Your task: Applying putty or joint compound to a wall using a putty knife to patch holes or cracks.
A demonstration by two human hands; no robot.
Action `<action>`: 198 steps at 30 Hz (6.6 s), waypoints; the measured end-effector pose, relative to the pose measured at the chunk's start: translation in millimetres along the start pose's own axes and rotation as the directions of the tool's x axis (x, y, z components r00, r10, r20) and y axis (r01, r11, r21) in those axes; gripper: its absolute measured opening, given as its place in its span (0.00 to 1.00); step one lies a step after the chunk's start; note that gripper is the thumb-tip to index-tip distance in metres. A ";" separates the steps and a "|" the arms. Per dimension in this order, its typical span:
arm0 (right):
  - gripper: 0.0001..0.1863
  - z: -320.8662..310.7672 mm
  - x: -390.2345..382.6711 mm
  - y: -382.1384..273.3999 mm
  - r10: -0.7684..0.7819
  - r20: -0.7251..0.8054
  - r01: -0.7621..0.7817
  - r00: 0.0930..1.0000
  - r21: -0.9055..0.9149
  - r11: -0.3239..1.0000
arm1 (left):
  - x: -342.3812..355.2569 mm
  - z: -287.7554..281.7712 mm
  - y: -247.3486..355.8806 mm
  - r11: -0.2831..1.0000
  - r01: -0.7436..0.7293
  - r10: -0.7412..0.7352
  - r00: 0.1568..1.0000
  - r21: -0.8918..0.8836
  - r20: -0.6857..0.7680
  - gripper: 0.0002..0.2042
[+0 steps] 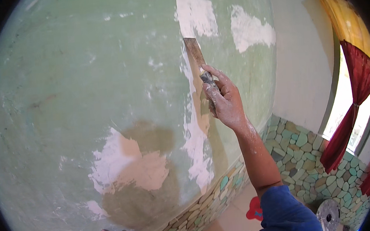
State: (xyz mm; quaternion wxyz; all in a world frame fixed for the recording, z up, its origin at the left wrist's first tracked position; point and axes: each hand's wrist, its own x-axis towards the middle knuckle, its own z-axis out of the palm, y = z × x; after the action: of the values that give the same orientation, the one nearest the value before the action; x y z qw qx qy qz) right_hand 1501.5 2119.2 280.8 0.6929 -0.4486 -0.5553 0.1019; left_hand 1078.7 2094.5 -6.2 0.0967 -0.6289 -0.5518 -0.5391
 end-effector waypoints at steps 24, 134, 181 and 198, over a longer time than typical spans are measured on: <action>0.20 -7.2 154.3 -122.9 -0.345 -0.035 0.338 0.938 -0.125 0.933 | 4.8 -32.0 6.1 0.996 0.069 -0.053 0.970 -0.060 0.237 0.31; 0.26 77.6 -224.5 174.6 -0.042 -0.079 0.017 0.996 -0.293 0.956 | -16.2 19.8 -43.1 0.989 -0.073 0.046 0.978 0.129 0.203 0.52; 0.28 124.1 -180.9 23.5 -0.018 0.346 0.218 0.938 -0.550 0.806 | -16.6 10.0 -40.7 0.999 -0.007 -0.005 0.974 0.049 0.228 0.49; 0.29 122.6 -172.1 42.8 -0.238 0.299 0.366 0.924 -0.516 0.774 | -10.4 -19.6 -24.5 0.998 0.050 -0.033 0.955 -0.048 0.293 0.44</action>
State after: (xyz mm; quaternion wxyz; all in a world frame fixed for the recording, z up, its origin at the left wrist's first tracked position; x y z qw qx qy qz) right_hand 1348.9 2096.2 130.3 0.4720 -0.5232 -0.6972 -0.1314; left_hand 1049.9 2083.5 -18.0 -0.0146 -0.6923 -0.5582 -0.4571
